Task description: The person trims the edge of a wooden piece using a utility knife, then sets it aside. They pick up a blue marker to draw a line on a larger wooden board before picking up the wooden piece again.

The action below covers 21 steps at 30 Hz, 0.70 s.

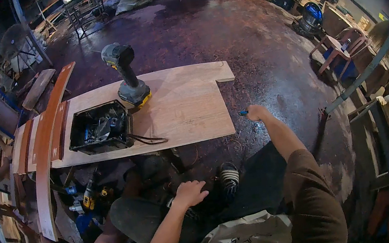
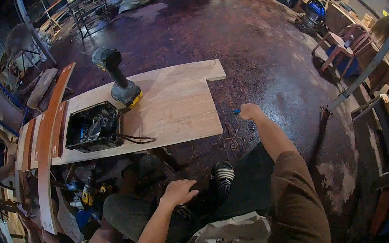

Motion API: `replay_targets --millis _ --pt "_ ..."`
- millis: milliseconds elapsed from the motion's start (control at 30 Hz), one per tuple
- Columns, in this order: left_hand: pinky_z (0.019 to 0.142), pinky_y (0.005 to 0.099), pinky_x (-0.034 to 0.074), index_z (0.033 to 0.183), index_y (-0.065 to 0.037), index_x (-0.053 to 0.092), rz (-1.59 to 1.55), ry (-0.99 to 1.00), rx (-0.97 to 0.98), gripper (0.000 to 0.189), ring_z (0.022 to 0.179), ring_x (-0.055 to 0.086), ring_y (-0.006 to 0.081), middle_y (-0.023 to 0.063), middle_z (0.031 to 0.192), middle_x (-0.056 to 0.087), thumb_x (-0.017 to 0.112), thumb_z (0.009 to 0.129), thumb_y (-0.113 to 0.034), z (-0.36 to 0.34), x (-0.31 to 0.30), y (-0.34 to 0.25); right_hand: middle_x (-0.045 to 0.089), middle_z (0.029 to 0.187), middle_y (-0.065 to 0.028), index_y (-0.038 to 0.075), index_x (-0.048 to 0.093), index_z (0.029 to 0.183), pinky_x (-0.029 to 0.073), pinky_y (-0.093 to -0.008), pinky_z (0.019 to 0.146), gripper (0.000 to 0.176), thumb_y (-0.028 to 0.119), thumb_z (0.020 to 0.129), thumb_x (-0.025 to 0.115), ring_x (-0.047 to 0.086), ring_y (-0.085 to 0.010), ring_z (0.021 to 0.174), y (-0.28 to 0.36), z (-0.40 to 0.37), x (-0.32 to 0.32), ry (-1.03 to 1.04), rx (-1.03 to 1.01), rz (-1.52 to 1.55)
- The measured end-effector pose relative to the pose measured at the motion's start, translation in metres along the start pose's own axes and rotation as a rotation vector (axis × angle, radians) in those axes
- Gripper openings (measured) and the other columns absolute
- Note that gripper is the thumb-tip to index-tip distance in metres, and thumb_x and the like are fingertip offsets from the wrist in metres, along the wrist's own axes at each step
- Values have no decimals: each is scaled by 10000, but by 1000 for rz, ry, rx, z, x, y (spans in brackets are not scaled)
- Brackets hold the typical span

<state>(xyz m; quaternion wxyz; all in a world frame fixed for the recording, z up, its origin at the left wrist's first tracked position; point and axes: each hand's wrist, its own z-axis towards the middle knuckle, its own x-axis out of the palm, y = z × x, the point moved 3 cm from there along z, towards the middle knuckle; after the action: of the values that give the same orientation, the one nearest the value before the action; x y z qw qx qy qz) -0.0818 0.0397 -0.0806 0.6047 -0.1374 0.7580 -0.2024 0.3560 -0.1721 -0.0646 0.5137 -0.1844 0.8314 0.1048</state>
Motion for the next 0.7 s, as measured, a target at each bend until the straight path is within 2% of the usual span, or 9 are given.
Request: replay_targets --millis 133,233,300,433,533,600,633,700 --pt "910 488 522 1278 -123 650 7 5 -4 476 1057 666 345 140 1146 696 610 926 -441 -1 -2 -1 729 929 -239 29 714 1098 567 -508 715 367 160 802 540 724 -388 853 -5 6 6 -50 -65 -21" --pt "908 486 523 1277 -121 649 18 -4 3 478 1058 665 345 139 1146 696 611 926 -443 0 -3 -2 726 918 -246 7 714 1059 565 -510 714 353 159 796 533 723 -392 834 -6 6 6 24 -38 46" --pt "962 481 511 1322 -109 618 10 88 -25 509 1126 638 368 161 1239 669 587 948 -453 0 -8 -5 733 895 -250 -27 751 928 562 -483 811 319 189 841 533 731 -387 897 -8 10 9 16 -36 30" --pt "894 480 529 1262 -119 653 23 -20 19 471 1044 669 343 137 1134 698 609 927 -446 0 1 -1 721 871 -256 -6 723 1018 561 -506 737 345 143 776 527 720 -405 823 -16 24 18 39 -37 -3" --pt "877 481 535 1260 -119 653 28 -20 22 468 1029 674 343 138 1122 701 613 925 -444 0 -4 -4 718 838 -258 -26 728 968 560 -506 736 325 134 765 530 721 -403 813 -18 27 21 35 -52 16" --pt "938 481 526 1307 -112 629 10 61 -8 503 1082 656 364 155 1195 683 593 944 -458 0 -9 -6 719 834 -259 -42 732 914 558 -510 739 294 110 748 542 721 -401 803 -16 24 18 6 -76 5" --pt "938 481 526 1307 -112 629 9 61 -8 503 1082 656 364 155 1195 683 593 944 -458 0 -9 -6 719 834 -259 -42 732 914 558 -510 739 294 110 748 542 721 -401 803 -14 20 16 7 -77 4" --pt "940 484 525 1306 -112 630 12 59 -8 502 1081 656 365 156 1187 685 594 944 -457 0 -8 -6 729 907 -259 -48 737 869 573 -485 783 280 125 816 523 735 -384 867 -11 13 13 18 -41 33"
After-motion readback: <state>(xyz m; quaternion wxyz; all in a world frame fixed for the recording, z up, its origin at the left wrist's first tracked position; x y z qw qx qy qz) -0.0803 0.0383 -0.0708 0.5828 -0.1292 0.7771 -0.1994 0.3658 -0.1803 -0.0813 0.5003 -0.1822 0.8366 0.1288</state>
